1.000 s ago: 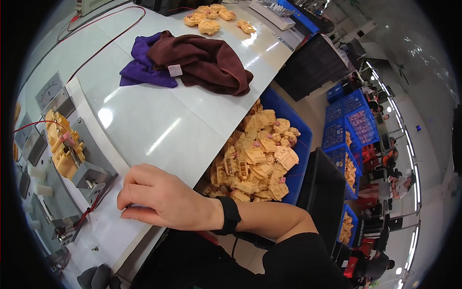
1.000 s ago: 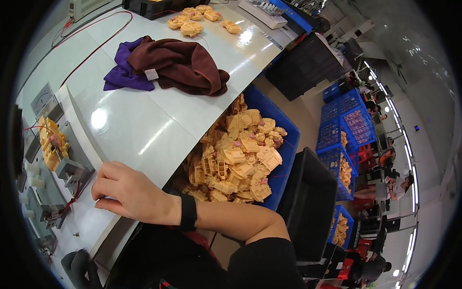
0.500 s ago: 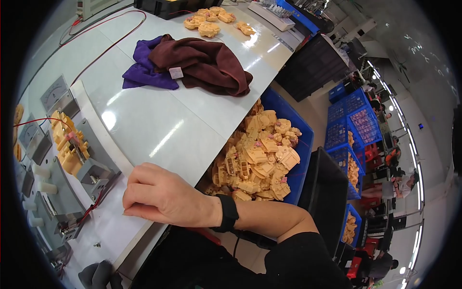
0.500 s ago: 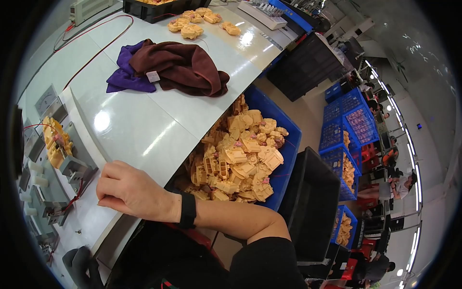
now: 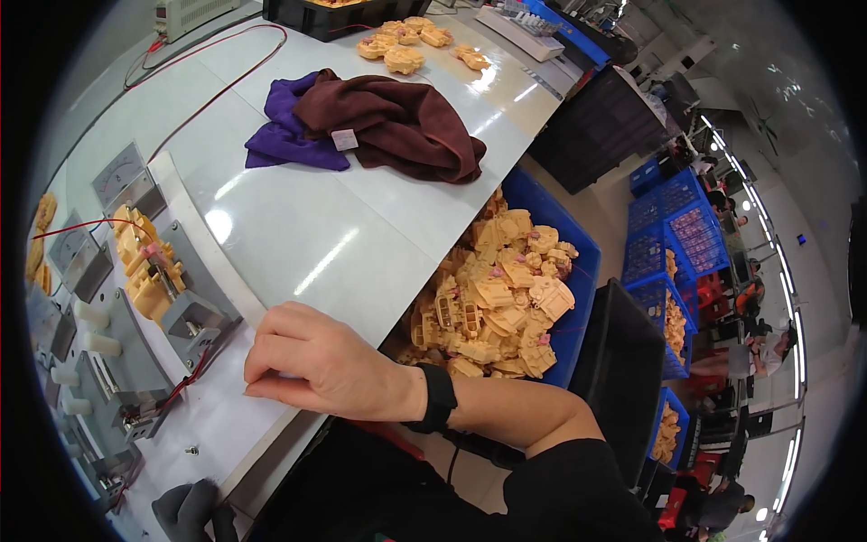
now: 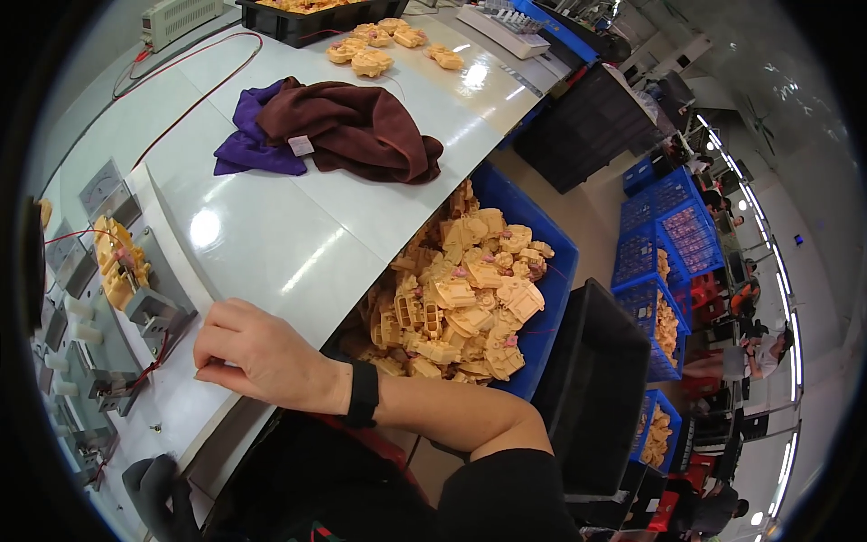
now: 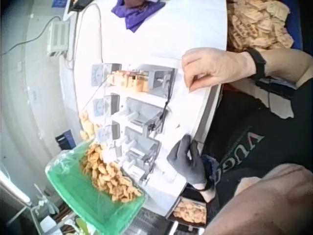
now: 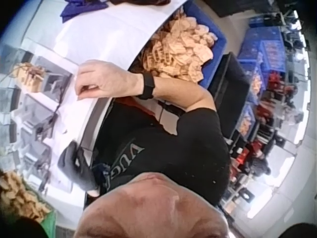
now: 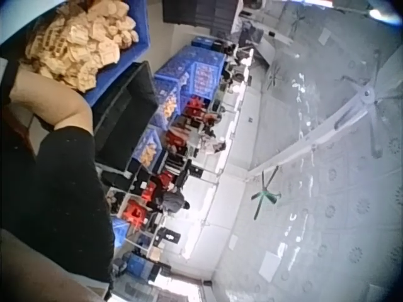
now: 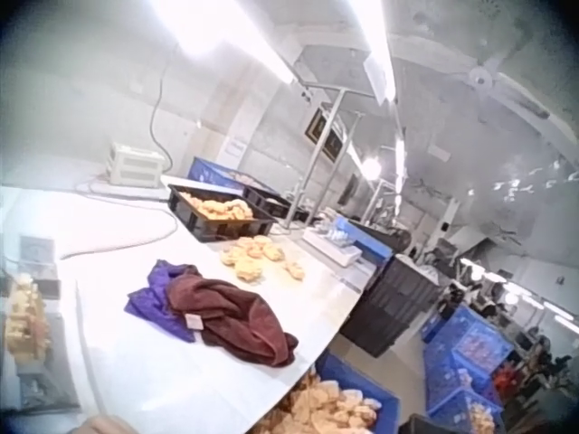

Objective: Testing and assembling yellow mechanical components on a specialized test rig.

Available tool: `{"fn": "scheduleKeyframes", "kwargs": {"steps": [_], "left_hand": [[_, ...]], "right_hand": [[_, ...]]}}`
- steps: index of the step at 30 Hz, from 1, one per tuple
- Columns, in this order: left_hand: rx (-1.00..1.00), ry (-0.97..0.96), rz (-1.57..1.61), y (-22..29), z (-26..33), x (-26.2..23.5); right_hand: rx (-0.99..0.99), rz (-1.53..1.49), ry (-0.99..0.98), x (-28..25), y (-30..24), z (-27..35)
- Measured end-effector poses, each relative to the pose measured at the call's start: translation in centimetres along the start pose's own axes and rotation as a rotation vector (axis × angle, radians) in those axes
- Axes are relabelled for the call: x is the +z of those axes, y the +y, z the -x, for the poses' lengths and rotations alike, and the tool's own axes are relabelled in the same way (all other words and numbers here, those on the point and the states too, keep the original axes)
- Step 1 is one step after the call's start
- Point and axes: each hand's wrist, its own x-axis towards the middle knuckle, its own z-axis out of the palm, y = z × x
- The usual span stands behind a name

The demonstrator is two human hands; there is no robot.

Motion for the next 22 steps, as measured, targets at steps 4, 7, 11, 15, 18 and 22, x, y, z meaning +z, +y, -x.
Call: {"fn": "scheduleKeyframes", "kwargs": {"steps": [4,7,11,15,18,22], "left_hand": [[-0.037,-0.010,0.013,-0.4,0.2,0.0],[-0.011,-0.063,-0.022,-1.1,0.7,-0.8],[-0.076,0.181,0.056,-0.1,1.6,0.4],[-0.056,0.113,0.083,0.1,-0.4,1.2],[-0.050,0.139,0.022,0.7,-0.1,0.4],[-0.066,0.135,0.029,0.8,0.1,-0.2]], "right_hand": [[0.000,-0.012,-0.017,0.1,0.2,0.0],[0.016,-0.040,-0.029,0.5,-0.1,-0.5],[-0.028,0.060,-0.066,0.7,-0.6,-0.8],[0.122,0.091,-0.082,-0.7,-0.7,0.3],[0.129,0.084,-0.110,-0.6,-1.5,0.0],[0.138,0.073,-0.112,-0.3,-1.7,-0.3]]}}
